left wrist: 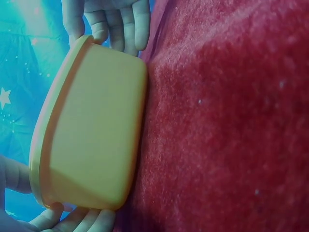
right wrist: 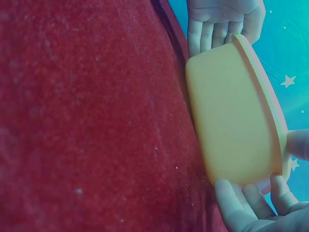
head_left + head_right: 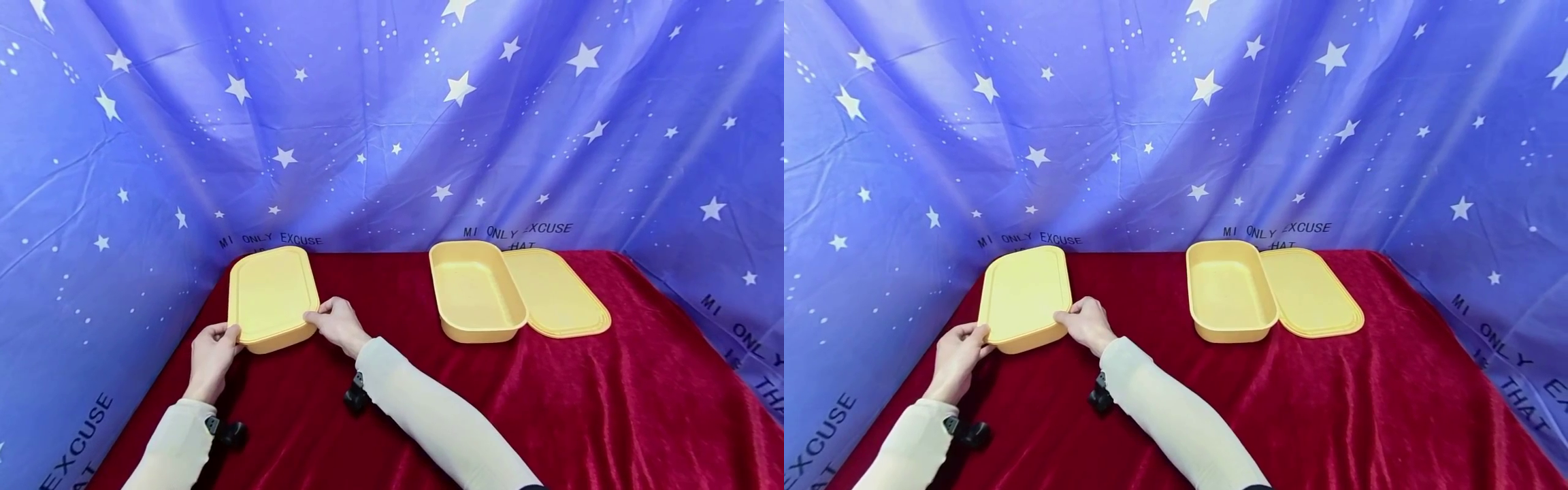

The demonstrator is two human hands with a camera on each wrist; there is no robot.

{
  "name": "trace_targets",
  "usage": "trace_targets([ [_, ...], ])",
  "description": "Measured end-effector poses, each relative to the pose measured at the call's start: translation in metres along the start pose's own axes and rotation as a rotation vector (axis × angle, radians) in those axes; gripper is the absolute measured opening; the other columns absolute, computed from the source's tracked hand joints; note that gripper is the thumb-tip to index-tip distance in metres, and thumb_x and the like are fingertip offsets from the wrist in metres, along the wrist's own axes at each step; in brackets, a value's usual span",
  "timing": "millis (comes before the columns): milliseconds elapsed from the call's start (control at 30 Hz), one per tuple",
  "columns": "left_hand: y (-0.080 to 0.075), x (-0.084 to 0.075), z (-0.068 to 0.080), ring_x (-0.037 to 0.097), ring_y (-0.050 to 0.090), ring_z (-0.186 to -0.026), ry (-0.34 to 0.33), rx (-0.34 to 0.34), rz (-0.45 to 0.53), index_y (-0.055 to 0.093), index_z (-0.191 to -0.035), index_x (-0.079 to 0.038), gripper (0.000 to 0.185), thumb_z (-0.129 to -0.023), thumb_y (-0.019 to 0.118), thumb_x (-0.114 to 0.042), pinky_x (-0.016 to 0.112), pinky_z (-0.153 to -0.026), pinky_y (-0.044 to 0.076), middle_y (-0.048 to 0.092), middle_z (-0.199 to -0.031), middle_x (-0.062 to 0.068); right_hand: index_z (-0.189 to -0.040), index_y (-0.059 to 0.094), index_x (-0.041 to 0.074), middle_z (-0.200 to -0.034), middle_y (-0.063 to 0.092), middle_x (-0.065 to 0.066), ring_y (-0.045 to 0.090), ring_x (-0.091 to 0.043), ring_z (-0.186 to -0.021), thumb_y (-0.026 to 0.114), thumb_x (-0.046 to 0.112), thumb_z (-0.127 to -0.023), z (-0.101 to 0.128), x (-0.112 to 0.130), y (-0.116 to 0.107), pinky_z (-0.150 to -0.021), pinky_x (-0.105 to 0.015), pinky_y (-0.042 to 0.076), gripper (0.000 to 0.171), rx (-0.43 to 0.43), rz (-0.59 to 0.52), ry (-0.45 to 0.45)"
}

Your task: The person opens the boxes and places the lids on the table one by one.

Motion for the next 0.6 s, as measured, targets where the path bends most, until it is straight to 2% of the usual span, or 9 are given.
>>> trace_targets([
  [233, 0.005, -0.001, 0.003, -0.005, 0.056, -0.07, -0.004, 0.015, 0.02, 0.046, -0.123, 0.015, 0.039, -0.093, 0.048, -0.01, 0.018, -0.071, 0.053, 0.051, -0.102, 0.017, -0.084, 0.056, 0.01, -0.076, 0.059, -0.003, 0.056, -0.014, -0.063, 0.074, 0.027, -0.082, 0.0, -0.007, -0.002, -0.058, -0.024, 0.043, 0.025, 0.006, -0.024, 0.013],
  [600, 0.012, -0.003, 0.004, -0.005, 0.056, -0.07, 0.008, 0.028, 0.033, 0.046, -0.123, 0.015, 0.039, -0.092, 0.047, -0.009, 0.018, -0.071, 0.053, 0.052, -0.102, 0.016, -0.087, 0.056, 0.009, -0.085, 0.057, -0.002, 0.059, -0.014, -0.067, 0.075, 0.026, -0.081, 0.005, -0.01, -0.01, -0.061, -0.025, 0.048, 0.025, 0.01, -0.06, 0.01],
])
Point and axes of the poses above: each hand's wrist, its own z-axis away from the middle knuckle, its own y-axis out of the palm, x = y × z, the point moved 10 cm from there along -z, towards the middle knuckle
